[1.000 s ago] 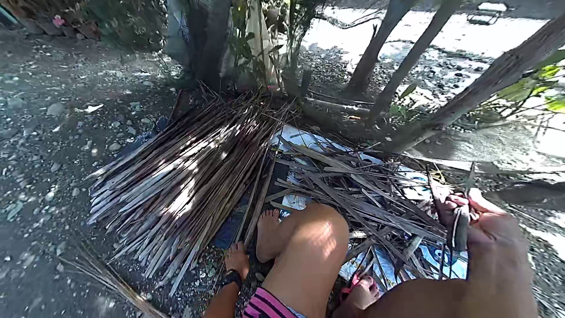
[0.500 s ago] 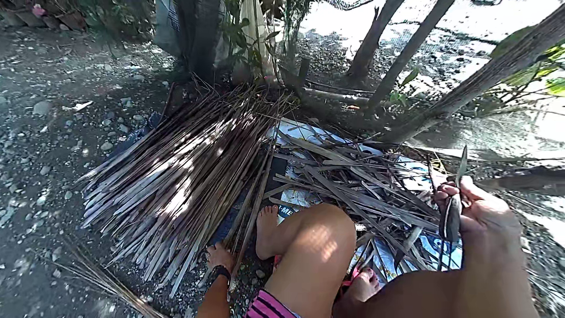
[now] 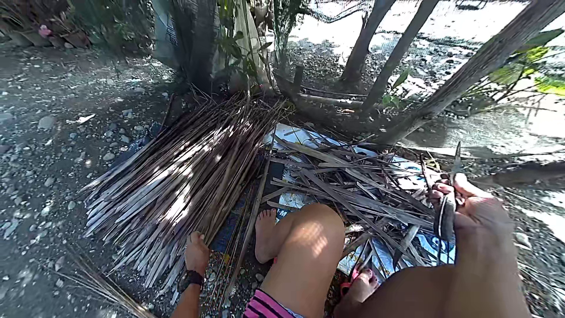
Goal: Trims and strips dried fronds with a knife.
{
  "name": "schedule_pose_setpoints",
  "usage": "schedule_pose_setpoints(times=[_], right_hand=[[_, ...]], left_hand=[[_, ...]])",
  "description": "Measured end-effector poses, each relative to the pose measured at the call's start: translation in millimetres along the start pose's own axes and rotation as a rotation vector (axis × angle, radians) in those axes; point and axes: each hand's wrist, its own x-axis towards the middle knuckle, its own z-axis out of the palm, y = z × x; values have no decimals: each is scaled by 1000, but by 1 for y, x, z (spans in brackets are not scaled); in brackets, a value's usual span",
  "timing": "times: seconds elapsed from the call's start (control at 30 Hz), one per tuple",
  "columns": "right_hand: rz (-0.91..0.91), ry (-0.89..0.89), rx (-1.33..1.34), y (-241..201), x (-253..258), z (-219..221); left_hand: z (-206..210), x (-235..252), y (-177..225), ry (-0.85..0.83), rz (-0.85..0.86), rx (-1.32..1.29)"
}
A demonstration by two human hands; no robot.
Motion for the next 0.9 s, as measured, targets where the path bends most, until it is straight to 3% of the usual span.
schedule_pose_setpoints(times=[0.17,0.23,0.4,0.5,0.7,0.8,0.9], right_hand=[[-14,23,-13,-1,2,-8],[-37,43,-35,-1,0,-10],[-62,52,-97,2,-1,-12],[-61,15,-122,4,1,-8],[-26,-31,-115,8,7,-3],[-5,-61,-72,5,11,-2],[2,-110,18,-3,8,-1]], left_hand=[[-14,27,1,-24,-195,167],[-2,30,1,-65,-175,175],[56,3,11,-542,2,155],[90,-21,22,-658,14,230],[112,-30,27,-666,-110,357],[104,-30,30,-636,-64,273],[86,-39,28,-502,38,41]])
